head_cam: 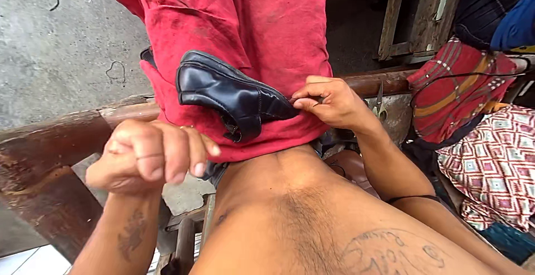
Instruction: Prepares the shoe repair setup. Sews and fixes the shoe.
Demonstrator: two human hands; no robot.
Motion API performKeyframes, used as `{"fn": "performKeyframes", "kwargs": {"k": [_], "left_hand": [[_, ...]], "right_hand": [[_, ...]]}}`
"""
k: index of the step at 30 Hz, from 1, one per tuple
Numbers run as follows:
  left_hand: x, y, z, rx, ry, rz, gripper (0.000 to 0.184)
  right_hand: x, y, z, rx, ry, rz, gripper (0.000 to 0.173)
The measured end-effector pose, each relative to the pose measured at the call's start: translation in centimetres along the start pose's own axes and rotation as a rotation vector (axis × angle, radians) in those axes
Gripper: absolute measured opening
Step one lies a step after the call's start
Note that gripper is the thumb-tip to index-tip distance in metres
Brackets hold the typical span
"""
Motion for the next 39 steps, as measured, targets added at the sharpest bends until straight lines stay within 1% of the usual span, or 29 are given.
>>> {"fn": "performKeyframes", "kwargs": {"k": [1,2,3,4,5,6,7,8,9,10,11,14,17,18,20,21,22,23,24,26,27,28,30,31,33,34,37,38,39], "left_hand": [[0.2,0.4,0.7,0.034,0.058,-0.069,0.026],[0.5,0.7,1.3,0.077,0.238,-0.142,0.022],[0.8,1.1,1.5,0.113,0.486,-0.202,0.018],[0.7,1.3,1.7,0.137,0.758,-0.235,0.017],[0.2,1.5,1.8,0.145,1.034,-0.214,0.019],[-0.4,1.7,2.0,0.124,1.259,-0.151,0.021],[-1.1,2.0,2.2,0.080,1.423,-0.068,0.021],[-1.6,2.2,2.3,0.044,1.535,0.015,0.021],[-1.9,2.2,2.2,0.025,1.607,0.086,0.023],[-1.9,2.2,2.1,0.017,1.649,0.131,0.025],[-1.7,1.9,1.9,0.022,1.668,0.156,0.027],[0.0,0.1,1.0,0.054,1.692,0.182,0.030],[2.8,-2.0,-0.4,0.088,1.713,0.192,0.033],[3.1,-2.0,-0.7,0.068,1.693,0.190,0.032],[1.8,-0.3,-1.1,0.009,1.567,0.195,0.031],[0.8,1.1,-0.9,0.013,1.488,0.208,0.033],[-0.1,2.5,-0.4,0.052,1.421,0.226,0.041],[-0.7,3.7,0.7,0.111,1.359,0.232,0.052],[-1.1,4.6,2.1,0.202,1.301,0.222,0.056],[-1.1,6.0,5.1,0.559,1.172,0.233,0.047],[-1.1,6.6,6.1,0.711,1.107,0.245,0.042],[-1.1,7.0,6.7,0.777,1.060,0.259,0.038],[-0.8,7.7,7.4,0.742,0.940,0.293,0.032],[-0.7,7.5,7.7,0.720,0.839,0.285,0.029],[-0.4,7.6,8.1,0.687,0.676,0.245,0.027],[-0.2,7.7,8.3,0.679,0.631,0.222,0.026],[0.2,7.1,8.9,0.621,0.552,0.131,0.024],[0.2,7.0,9.1,0.574,0.513,0.096,0.025],[0.1,6.7,9.4,0.537,0.469,0.063,0.026]], "right_hand": [[0.6,-0.2,0.1,0.019,0.184,-0.015,0.017],[1.1,-0.5,0.1,0.052,0.425,-0.035,0.019],[1.3,-0.5,0.0,0.081,0.682,-0.044,0.023],[1.2,-0.5,0.1,0.092,0.870,-0.077,0.024],[0.9,-0.6,0.2,0.079,0.898,-0.126,0.022],[0.7,-0.5,0.4,0.055,0.747,-0.189,0.016],[0.5,-0.2,0.6,0.027,0.481,-0.223,0.009],[0.1,0.0,0.7,-0.015,0.210,-0.204,0.018],[-0.6,0.3,0.6,-0.060,0.000,-0.168,0.032],[-1.0,0.6,0.5,-0.092,-0.145,-0.132,0.040],[-1.5,0.8,0.3,-0.124,-0.228,-0.101,0.044],[-2.1,1.2,0.1,-0.163,-0.268,-0.051,0.041],[-2.5,1.5,0.1,-0.182,-0.263,-0.054,0.038],[-2.6,1.5,0.1,-0.178,-0.258,-0.053,0.037],[-2.3,1.6,0.1,-0.169,-0.249,-0.045,0.037],[-2.1,1.6,0.1,-0.159,-0.244,-0.039,0.038],[-2.1,1.5,0.1,-0.149,-0.238,-0.033,0.039],[-2.1,1.4,0.3,-0.135,-0.235,-0.027,0.039],[-2.2,1.3,0.5,-0.118,-0.231,-0.015,0.039],[-2.3,0.8,0.9,-0.071,-0.179,-0.005,0.034],[-2.0,0.6,0.8,-0.037,-0.092,-0.041,0.030],[-1.5,0.1,0.2,0.000,0.057,-0.128,0.025],[-0.4,-0.9,-2.4,0.076,0.326,-0.374,0.019],[-0.5,-1.5,-3.8,0.089,0.414,-0.461,0.018],[-0.1,-2.4,-5.4,0.036,0.487,-0.547,0.022],[0.9,-2.6,-5.5,-0.005,0.479,-0.570,0.029],[5.8,-4.5,-4.3,-0.074,0.289,-0.658,0.052],[6.7,-5.0,-3.5,-0.077,0.257,-0.641,0.054],[6.5,-5.5,-2.3,-0.106,0.240,-0.569,0.051]]}}
Point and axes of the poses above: each hand's wrist, its own y-axis towards the middle knuckle, its own x-axis out of the back of the hand, z = x × y, the point moved 5 cm from there along y, towards the middle knuckle
